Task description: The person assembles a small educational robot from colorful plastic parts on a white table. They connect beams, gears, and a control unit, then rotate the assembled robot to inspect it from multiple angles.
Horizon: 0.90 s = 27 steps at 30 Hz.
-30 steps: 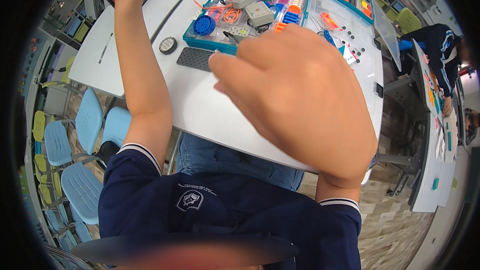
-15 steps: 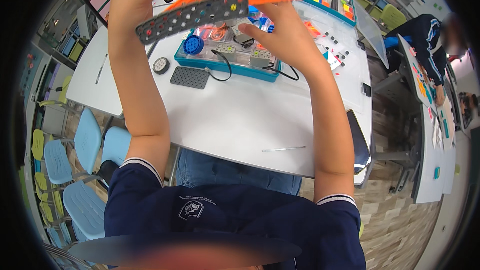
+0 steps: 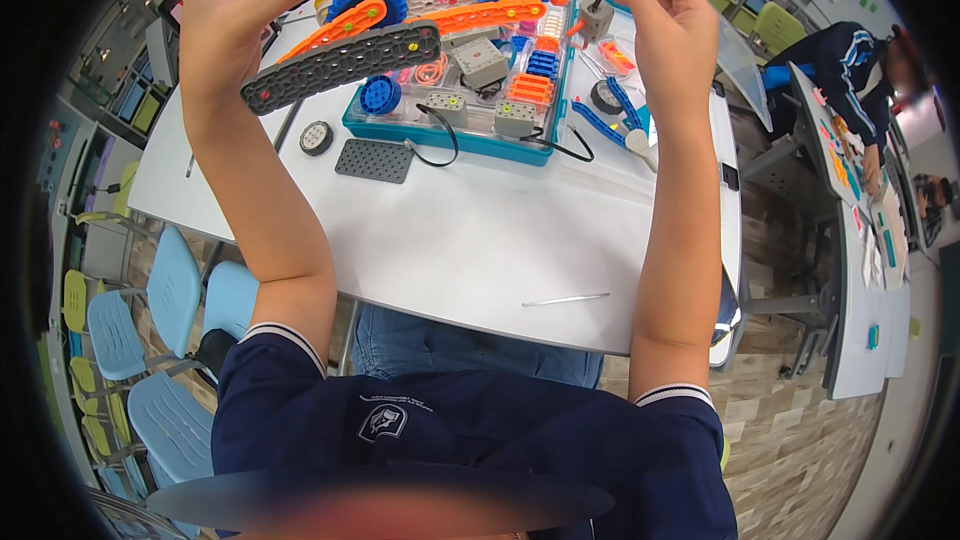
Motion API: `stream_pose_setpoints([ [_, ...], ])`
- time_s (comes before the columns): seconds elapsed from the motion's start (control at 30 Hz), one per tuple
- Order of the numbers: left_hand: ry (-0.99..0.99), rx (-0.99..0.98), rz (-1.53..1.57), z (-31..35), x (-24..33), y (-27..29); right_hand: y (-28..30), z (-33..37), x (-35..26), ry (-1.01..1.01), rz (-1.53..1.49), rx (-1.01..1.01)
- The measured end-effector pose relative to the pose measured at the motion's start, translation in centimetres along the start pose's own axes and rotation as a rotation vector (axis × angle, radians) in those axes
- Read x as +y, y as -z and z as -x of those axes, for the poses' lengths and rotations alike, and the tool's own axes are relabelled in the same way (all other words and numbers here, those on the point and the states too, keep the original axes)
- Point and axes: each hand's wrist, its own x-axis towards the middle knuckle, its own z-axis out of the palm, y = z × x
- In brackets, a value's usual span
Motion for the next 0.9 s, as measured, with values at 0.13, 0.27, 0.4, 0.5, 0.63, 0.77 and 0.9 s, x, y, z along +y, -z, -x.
stream_pose_setpoints([
  [0.13, -0.025, 0.081, -0.03, 0.1, -0.1, -0.4, 0.4, 0.0, 0.4, -0.009, -0.028, -0.107],
  [0.27, 0.034, 0.119, -0.001, -0.1, 0.1, -0.9, -0.2, 0.5, -0.1, -0.03, 0.155, -0.251],
  [0.4, 0.026, 0.142, 0.077, 0.0, 0.0, -2.5, -0.9, 2.2, -2.3, 0.035, 0.498, -0.412],
  [0.5, -0.081, 0.144, 0.055, 0.3, -0.4, -3.8, -1.4, 3.3, -4.1, -0.05, 0.353, -0.647],
  [0.63, -0.166, 0.164, -0.118, 0.3, -0.7, -4.1, -2.8, 3.8, -5.3, -0.373, -0.217, -0.677],
  [0.77, -0.259, 0.165, -0.119, 0.1, -0.9, -4.0, -4.1, 3.5, -5.1, -0.511, -0.393, -0.561],
  [0.9, -0.18, 0.16, -0.074, 0.6, -0.3, -4.1, -3.7, 3.3, -5.3, -0.487, -0.309, -0.606],
])
